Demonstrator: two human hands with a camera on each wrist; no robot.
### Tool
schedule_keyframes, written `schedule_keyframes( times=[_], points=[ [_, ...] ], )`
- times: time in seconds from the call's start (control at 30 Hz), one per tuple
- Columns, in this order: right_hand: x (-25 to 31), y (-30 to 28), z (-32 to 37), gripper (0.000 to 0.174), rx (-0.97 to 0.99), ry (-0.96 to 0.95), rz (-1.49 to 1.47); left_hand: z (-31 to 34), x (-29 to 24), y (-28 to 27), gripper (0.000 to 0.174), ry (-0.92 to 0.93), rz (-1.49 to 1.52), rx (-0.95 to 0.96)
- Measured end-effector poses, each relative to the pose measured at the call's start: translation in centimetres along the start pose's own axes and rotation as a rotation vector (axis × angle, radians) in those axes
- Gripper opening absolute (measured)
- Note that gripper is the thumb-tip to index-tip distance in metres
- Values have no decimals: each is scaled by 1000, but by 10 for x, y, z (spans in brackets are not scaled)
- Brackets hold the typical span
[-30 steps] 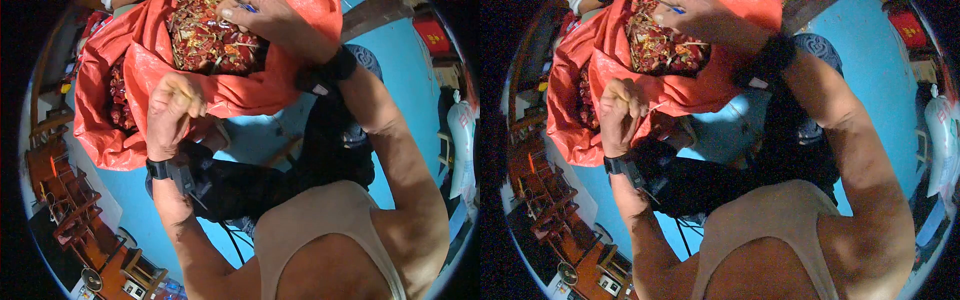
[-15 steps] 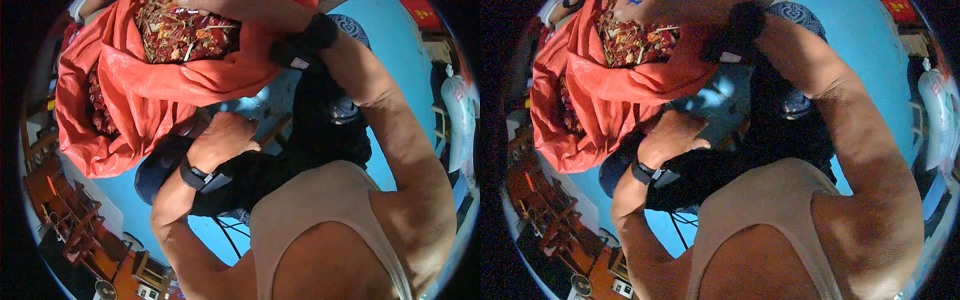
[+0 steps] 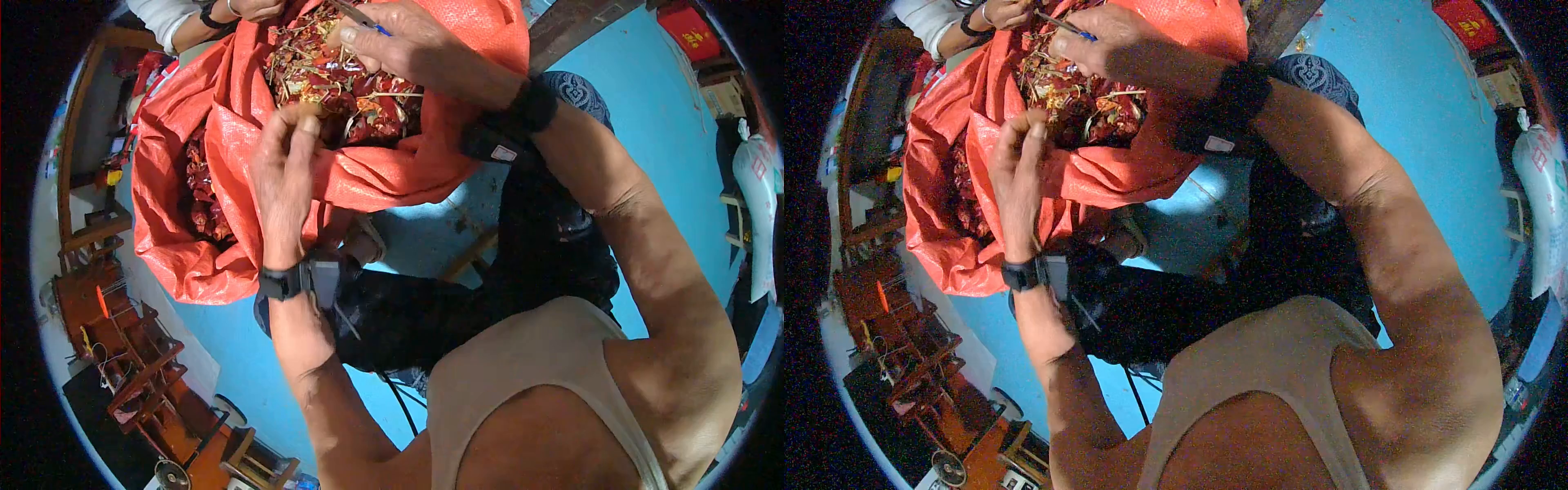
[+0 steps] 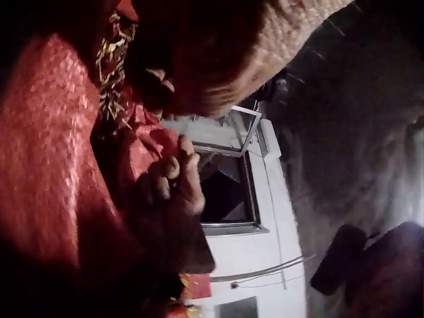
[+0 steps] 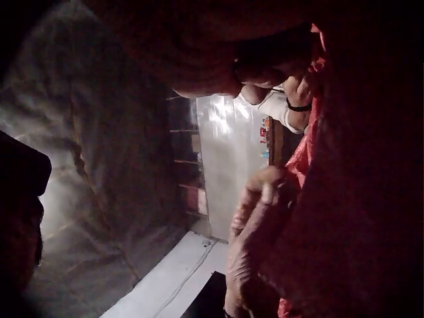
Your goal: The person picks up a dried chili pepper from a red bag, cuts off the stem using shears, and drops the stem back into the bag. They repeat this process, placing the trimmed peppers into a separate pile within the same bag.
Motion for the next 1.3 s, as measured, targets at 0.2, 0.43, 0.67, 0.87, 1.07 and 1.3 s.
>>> schedule_keyframes(
  times=[0.2, 0.43, 0.67, 0.87, 1.07, 1.3],
  points=[
    [-24, 4, -6, 27, 70, 214, -153, -37, 33, 13, 24, 464, -745, -14],
    [-23, -6, 1, 33, 52, 246, -2, -50, 48, 15, 11, 482, -777, -27],
    [-24, -1, 6, 25, 51, 199, -71, -36, 12, -15, 18, 100, -55, -162],
    [-23, 6, 8, 18, -9, -138, 408, -33, 9, -4, 17, 137, -79, -80],
    [-21, 6, 9, 13, 89, -22, 420, -36, 15, -3, 12, 136, 262, -121],
    [-18, -7, 9, 22, 177, 316, -36, -32, 16, 25, 22, -95, 698, -132]
  ],
)
Point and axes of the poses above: each hand's wrist, its own z-axis away from the middle knuckle, its own y-axis out of the palm, x = y × z, the point moved 3 cm from there along -z, towards the middle knuckle, and after that the axes turned 13 degrees about y, right-handed, at the moved point
